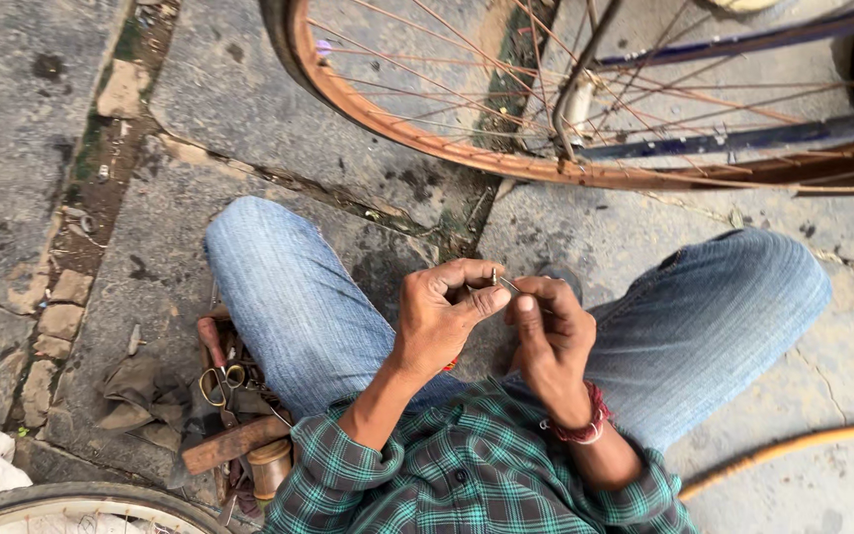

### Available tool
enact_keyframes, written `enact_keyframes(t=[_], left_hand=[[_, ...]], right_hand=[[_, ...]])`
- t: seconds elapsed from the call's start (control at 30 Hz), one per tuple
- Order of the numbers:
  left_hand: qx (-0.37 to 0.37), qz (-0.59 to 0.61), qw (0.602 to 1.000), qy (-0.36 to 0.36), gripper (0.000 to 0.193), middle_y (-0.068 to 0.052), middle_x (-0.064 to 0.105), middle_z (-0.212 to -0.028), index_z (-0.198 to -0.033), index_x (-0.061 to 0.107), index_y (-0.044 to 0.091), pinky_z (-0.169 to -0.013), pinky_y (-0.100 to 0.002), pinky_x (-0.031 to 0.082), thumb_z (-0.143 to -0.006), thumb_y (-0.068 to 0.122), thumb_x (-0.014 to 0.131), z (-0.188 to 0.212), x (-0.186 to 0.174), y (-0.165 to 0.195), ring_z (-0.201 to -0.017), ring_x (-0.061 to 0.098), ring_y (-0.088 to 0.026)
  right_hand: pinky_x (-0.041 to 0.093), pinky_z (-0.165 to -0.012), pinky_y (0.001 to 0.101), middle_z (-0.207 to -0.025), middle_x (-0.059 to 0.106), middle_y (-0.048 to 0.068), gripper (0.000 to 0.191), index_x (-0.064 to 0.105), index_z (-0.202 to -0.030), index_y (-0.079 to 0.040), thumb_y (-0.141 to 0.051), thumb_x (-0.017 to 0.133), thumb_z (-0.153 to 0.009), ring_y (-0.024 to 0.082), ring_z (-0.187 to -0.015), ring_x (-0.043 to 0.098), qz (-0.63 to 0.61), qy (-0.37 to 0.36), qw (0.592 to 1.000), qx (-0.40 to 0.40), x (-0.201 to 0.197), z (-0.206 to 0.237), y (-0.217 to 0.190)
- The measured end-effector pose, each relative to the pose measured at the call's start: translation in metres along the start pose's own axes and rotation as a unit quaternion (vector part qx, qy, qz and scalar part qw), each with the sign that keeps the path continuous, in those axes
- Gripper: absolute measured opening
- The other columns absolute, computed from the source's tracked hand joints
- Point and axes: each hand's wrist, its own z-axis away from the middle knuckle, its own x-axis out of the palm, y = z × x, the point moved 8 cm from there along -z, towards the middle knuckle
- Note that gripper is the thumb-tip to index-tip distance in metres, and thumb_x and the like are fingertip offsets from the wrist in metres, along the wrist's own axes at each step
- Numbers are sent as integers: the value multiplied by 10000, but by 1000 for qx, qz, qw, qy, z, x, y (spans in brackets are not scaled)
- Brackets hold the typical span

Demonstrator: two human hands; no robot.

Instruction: The person removes a bicycle tire from the rim, then uses a spoke wrench to adjust the spokes. The person also handles a small metal valve stem and a tube of glue.

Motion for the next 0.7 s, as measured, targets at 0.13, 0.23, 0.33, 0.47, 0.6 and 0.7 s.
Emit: enact_keyframes(t=[0.13,0.23,0.33,0.47,0.6,0.7], left_hand=[[-7,-11,1000,-6,268,-28,764,-894,-1119,754,-8,-706,-226,594,-886,114,809,3,2,-2,-801,694,-53],[0,-24,1000,-6,264,-41,771,-896,-1118,760,-5,-685,-229,592,-889,116,812,3,3,0,-798,696,-61],[12,-39,999,-8,272,-47,775,-902,-1118,759,4,-693,-231,608,-886,134,814,3,3,5,-799,710,-66],[45,-89,995,-1,272,-82,785,-904,-1113,764,9,-684,-250,602,-879,132,825,3,2,15,-797,721,-97],[193,-285,939,0,277,-128,767,-989,-1105,747,12,-692,-297,598,-857,102,831,12,6,44,-846,767,-214],[217,-383,898,-3,228,-117,761,-945,-1045,767,30,-678,-343,584,-823,61,811,13,4,51,-812,752,-286]], right_hand=[[484,-653,219,-851,640,18,116,671,-1119,19,-58,629,-1042,65,-733,593,45,3,999,-7,0,1,-3],[488,-654,221,-848,642,21,106,672,-1115,18,-46,623,-1047,66,-736,598,50,-1,999,-17,2,1,-9],[488,-665,224,-882,644,22,100,667,-1117,21,-33,615,-1050,69,-756,591,37,-7,999,-30,4,-1,-16],[480,-620,240,-826,638,40,86,676,-1095,14,15,619,-1032,77,-690,590,98,-3,994,-58,5,-4,-28],[516,-628,318,-801,629,96,133,672,-1102,8,33,592,-998,159,-684,624,290,1,926,-242,16,4,-64],[523,-618,367,-792,640,130,169,684,-1083,-4,46,620,-935,231,-683,645,341,-40,897,-277,23,3,-73]])
